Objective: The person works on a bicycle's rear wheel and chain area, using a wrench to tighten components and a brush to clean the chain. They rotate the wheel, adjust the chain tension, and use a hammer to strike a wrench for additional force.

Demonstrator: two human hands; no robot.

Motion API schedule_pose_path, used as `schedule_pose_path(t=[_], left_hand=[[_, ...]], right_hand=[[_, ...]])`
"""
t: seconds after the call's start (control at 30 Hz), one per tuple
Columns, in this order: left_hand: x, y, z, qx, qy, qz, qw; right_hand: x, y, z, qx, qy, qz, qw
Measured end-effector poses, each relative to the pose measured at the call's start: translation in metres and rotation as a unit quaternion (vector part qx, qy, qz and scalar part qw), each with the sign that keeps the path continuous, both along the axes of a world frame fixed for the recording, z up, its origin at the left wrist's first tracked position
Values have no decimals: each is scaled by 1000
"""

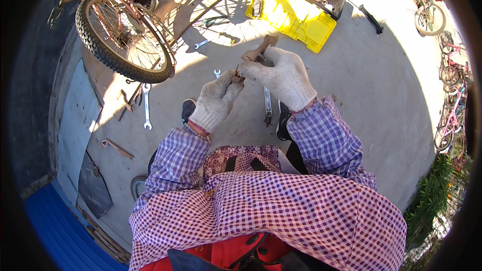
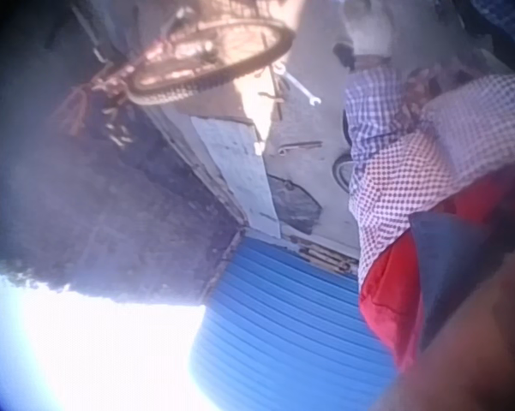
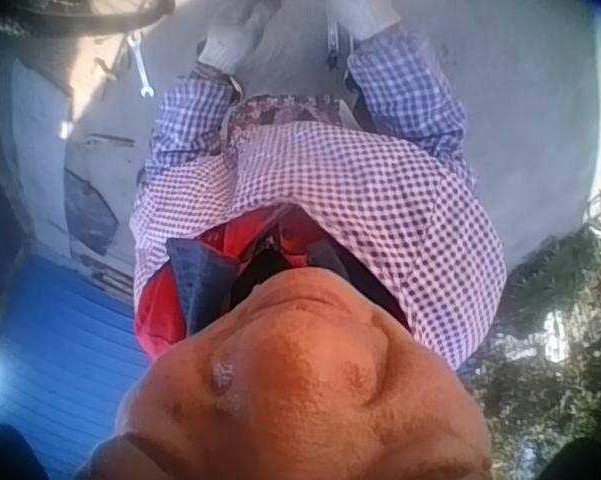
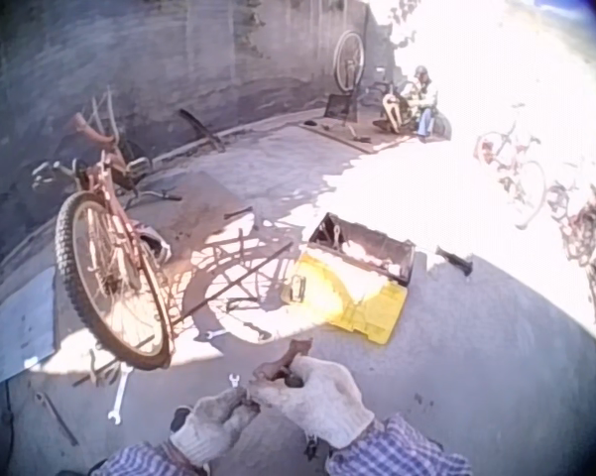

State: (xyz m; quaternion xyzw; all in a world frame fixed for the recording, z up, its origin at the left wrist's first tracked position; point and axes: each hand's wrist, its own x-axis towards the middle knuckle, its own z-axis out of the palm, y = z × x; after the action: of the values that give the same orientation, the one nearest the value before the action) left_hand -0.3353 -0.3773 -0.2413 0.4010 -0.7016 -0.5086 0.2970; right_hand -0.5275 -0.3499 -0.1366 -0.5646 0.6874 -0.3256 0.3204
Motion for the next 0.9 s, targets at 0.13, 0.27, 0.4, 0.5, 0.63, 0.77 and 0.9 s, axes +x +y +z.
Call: schedule_pose_path(t=[0.13,0.27,0.4,0.5,0.63,0.77,0.9], left_hand=[[2,-1,1,-37,-24,5,999],[2,-1,-2,-47,-18,10,999],[-2,0,0,-5,0,13,1000],[-1,2,10,160,8,-2,987],[5,4,26,198,53,-17,979],[7,4,29,197,51,-24,979],[8,1,18,162,29,-25,986]], right_hand=[[1,2,2,29,6,-1,1000],[4,2,6,44,8,-12,999],[7,1,7,33,12,-29,999],[7,-1,7,19,17,-27,999],[5,0,8,14,53,-14,998],[5,-1,6,13,92,-11,996],[5,-3,4,16,94,-13,995]])
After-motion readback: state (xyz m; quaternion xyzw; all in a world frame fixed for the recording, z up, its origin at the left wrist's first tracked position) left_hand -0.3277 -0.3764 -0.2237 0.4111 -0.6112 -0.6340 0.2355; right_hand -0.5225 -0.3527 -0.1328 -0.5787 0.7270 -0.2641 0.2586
